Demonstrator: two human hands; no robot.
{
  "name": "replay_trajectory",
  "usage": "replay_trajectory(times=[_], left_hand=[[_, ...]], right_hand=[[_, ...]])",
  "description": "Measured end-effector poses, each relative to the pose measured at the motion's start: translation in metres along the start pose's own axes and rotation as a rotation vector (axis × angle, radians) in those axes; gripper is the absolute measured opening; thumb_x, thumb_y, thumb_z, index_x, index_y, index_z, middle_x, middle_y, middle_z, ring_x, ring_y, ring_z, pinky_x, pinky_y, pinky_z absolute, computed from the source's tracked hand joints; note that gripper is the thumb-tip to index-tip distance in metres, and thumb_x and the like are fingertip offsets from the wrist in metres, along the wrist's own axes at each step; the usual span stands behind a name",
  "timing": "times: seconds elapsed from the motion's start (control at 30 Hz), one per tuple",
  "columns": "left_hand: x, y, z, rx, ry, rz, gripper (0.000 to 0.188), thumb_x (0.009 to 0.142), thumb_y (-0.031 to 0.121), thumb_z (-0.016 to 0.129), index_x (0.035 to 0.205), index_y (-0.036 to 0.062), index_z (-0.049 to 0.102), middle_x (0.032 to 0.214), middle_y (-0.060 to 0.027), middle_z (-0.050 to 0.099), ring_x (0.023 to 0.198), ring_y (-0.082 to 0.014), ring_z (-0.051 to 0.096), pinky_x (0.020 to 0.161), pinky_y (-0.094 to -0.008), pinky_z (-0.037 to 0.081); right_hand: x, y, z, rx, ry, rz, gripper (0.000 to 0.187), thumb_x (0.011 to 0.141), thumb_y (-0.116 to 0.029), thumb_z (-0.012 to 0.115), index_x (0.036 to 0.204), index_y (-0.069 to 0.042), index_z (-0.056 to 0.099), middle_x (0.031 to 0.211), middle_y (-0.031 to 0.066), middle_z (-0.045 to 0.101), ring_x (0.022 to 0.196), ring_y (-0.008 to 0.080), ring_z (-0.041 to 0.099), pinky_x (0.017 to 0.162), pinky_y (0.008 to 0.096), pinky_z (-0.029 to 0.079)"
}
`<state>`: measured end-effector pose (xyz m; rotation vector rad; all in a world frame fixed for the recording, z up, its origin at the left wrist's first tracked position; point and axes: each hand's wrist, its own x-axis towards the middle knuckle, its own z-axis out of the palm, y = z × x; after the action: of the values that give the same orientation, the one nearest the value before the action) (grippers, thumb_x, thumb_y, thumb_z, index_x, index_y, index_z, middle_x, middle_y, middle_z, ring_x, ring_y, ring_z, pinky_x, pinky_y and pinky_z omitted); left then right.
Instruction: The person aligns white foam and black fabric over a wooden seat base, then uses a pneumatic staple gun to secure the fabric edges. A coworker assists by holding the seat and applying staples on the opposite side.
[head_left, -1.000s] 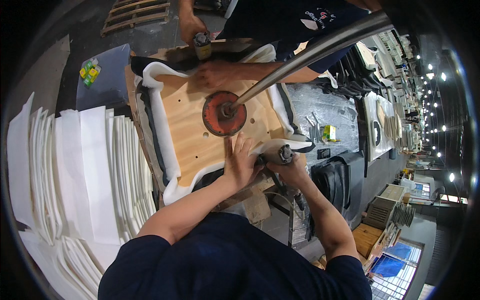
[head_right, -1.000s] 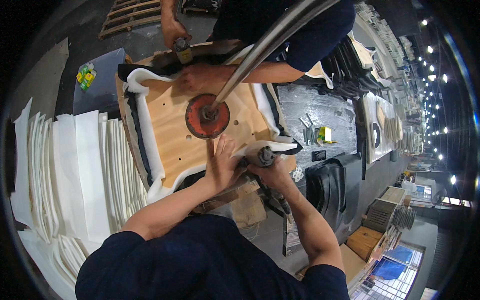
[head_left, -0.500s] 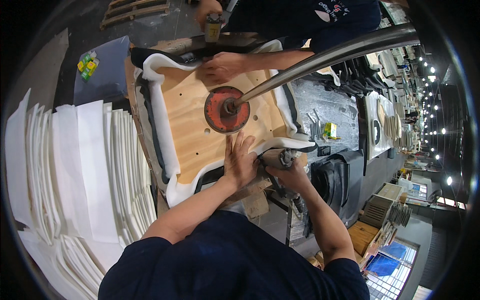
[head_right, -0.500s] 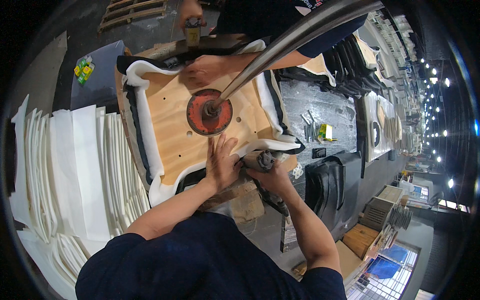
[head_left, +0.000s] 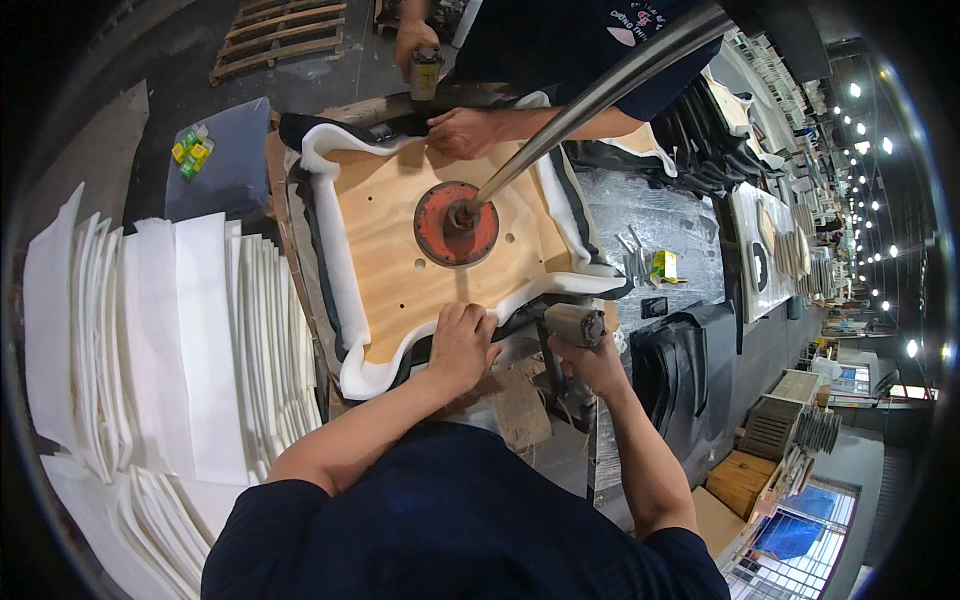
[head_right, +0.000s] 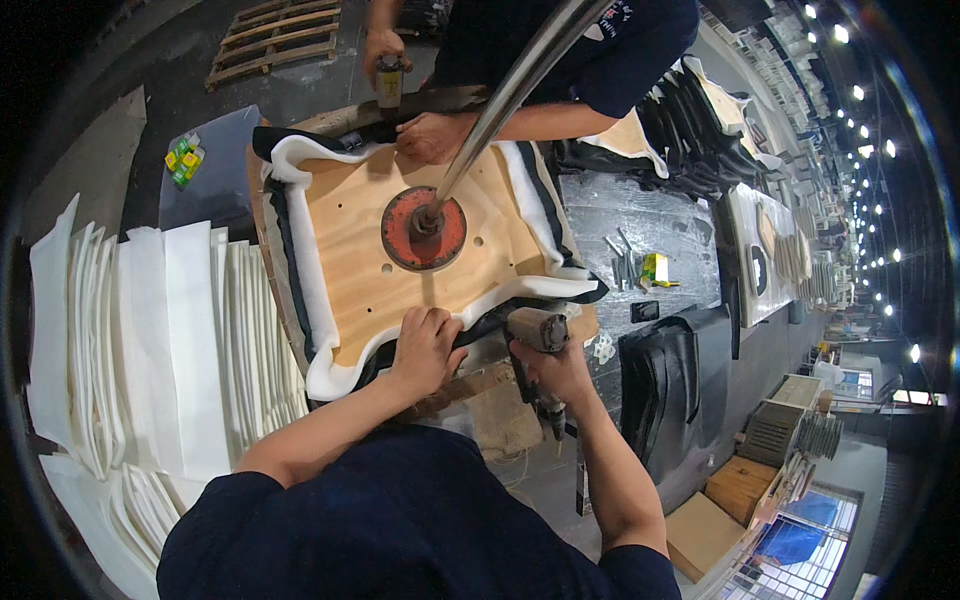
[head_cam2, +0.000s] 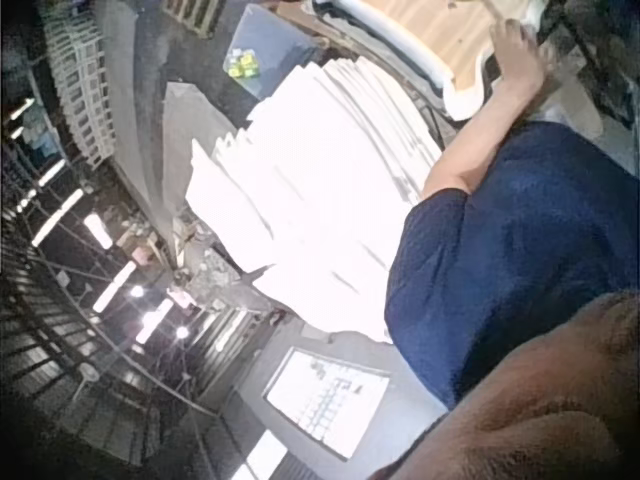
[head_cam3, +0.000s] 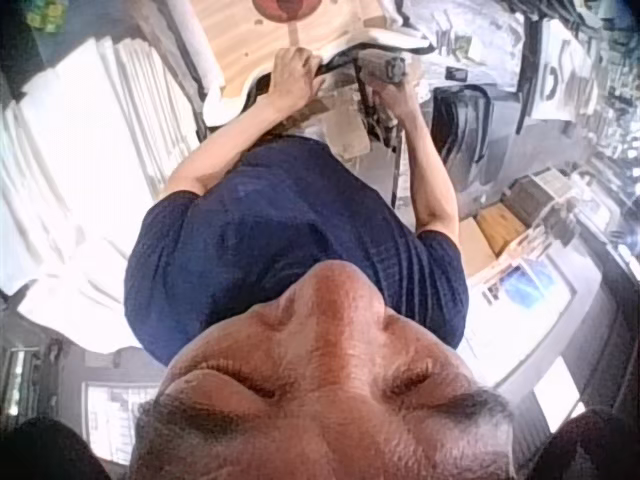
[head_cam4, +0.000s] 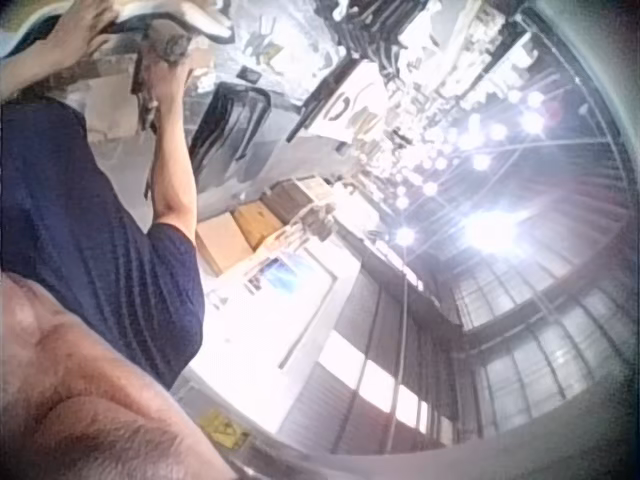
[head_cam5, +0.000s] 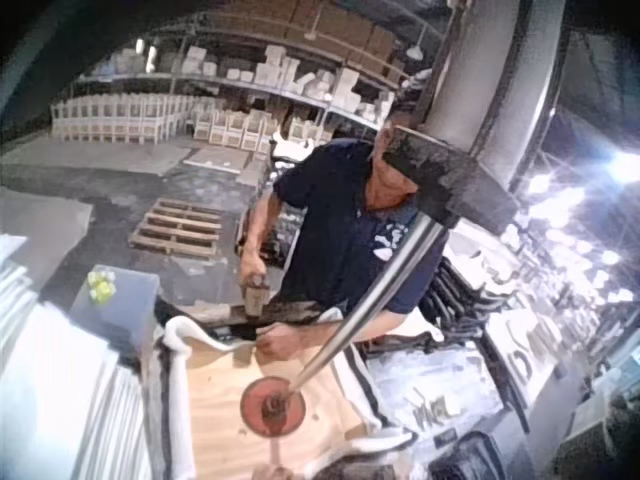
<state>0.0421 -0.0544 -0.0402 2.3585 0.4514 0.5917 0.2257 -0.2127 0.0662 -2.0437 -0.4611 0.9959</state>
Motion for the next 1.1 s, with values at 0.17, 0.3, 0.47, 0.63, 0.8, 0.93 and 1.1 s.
replay_trajectory(times=[0.17, 0.3, 0.47, 0.63, 0.8, 0.93, 1.1], left_hand=[[0.013, -0.004, 0.014, 0.003, 0.005, 0.038, 0.040, 0.078, 0.032, 0.092, 0.099, 0.0047, 0.072, 0.110, -0.0122, 0.061, 0.113, -0.0358, 0.055, 0.105, -0.0514, 0.043], [0.023, -0.006, 0.020, 0.006, 0.005, 0.034, 0.033, 0.083, 0.034, 0.088, 0.091, 0.0062, 0.074, 0.109, -0.0117, 0.059, 0.116, -0.0356, 0.054, 0.112, -0.0560, 0.038], [0.028, -0.006, 0.027, -0.050, 0.000, -0.049, 0.022, 0.086, 0.027, 0.083, 0.084, 0.0077, 0.075, 0.110, -0.0102, 0.059, 0.120, -0.0338, 0.054, 0.121, -0.0590, 0.031], [0.031, -0.007, 0.030, -0.103, 0.010, -0.123, 0.017, 0.086, 0.022, 0.081, 0.083, 0.0067, 0.076, 0.114, -0.0089, 0.060, 0.123, -0.0327, 0.054, 0.123, -0.0575, 0.028], [0.032, -0.006, 0.029, -0.133, 0.014, -0.141, 0.016, 0.085, 0.021, 0.080, 0.085, 0.0056, 0.076, 0.116, -0.0086, 0.060, 0.123, -0.0326, 0.053, 0.124, -0.0568, 0.026], [0.032, -0.004, 0.028, -0.143, 0.002, -0.150, 0.016, 0.086, 0.020, 0.080, 0.086, 0.0050, 0.076, 0.117, -0.0098, 0.060, 0.123, -0.0327, 0.053, 0.124, -0.0577, 0.026], [0.032, -0.004, 0.026, -0.117, -0.027, -0.141, 0.018, 0.088, 0.023, 0.079, 0.092, 0.0056, 0.077, 0.121, -0.0107, 0.059, 0.126, -0.0332, 0.051, 0.125, -0.0592, 0.027]], right_hand=[[-0.003, 0.007, 0.004, -0.013, -0.051, 0.001, 0.033, 0.094, -0.014, 0.088, 0.123, -0.003, 0.076, 0.087, 0.0008, 0.073, 0.061, 0.0094, 0.062, 0.053, 0.0282, 0.048], [0.001, -0.001, 0.008, -0.093, -0.061, 0.049, 0.034, 0.095, -0.015, 0.088, 0.124, -0.003, 0.076, 0.087, -0.0002, 0.073, 0.061, 0.0077, 0.060, 0.053, 0.0270, 0.048], [0.008, -0.005, 0.012, -0.097, -0.111, 0.019, 0.035, 0.094, -0.018, 0.089, 0.123, -0.003, 0.077, 0.088, -0.0004, 0.073, 0.061, 0.0068, 0.059, 0.052, 0.0268, 0.049], [0.017, -0.017, 0.017, -0.168, -0.124, 0.043, 0.033, 0.094, -0.019, 0.089, 0.120, -0.002, 0.078, 0.084, 0.0003, 0.073, 0.058, 0.0073, 0.059, 0.051, 0.0280, 0.049], [0.021, -0.016, 0.018, -0.232, -0.109, 0.078, 0.033, 0.094, -0.019, 0.090, 0.118, 0.000, 0.078, 0.080, 0.0009, 0.072, 0.057, 0.0077, 0.059, 0.051, 0.0289, 0.049], [0.026, -0.017, 0.020, -0.202, -0.108, 0.118, 0.034, 0.093, -0.022, 0.091, 0.114, 0.001, 0.076, 0.080, 0.0017, 0.072, 0.057, 0.0091, 0.060, 0.051, 0.0297, 0.049], [0.029, -0.007, 0.028, -0.251, -0.040, 0.004, 0.040, 0.092, -0.025, 0.092, 0.113, 0.004, 0.074, 0.083, 0.0045, 0.074, 0.061, 0.0128, 0.064, 0.054, 0.0334, 0.052]])
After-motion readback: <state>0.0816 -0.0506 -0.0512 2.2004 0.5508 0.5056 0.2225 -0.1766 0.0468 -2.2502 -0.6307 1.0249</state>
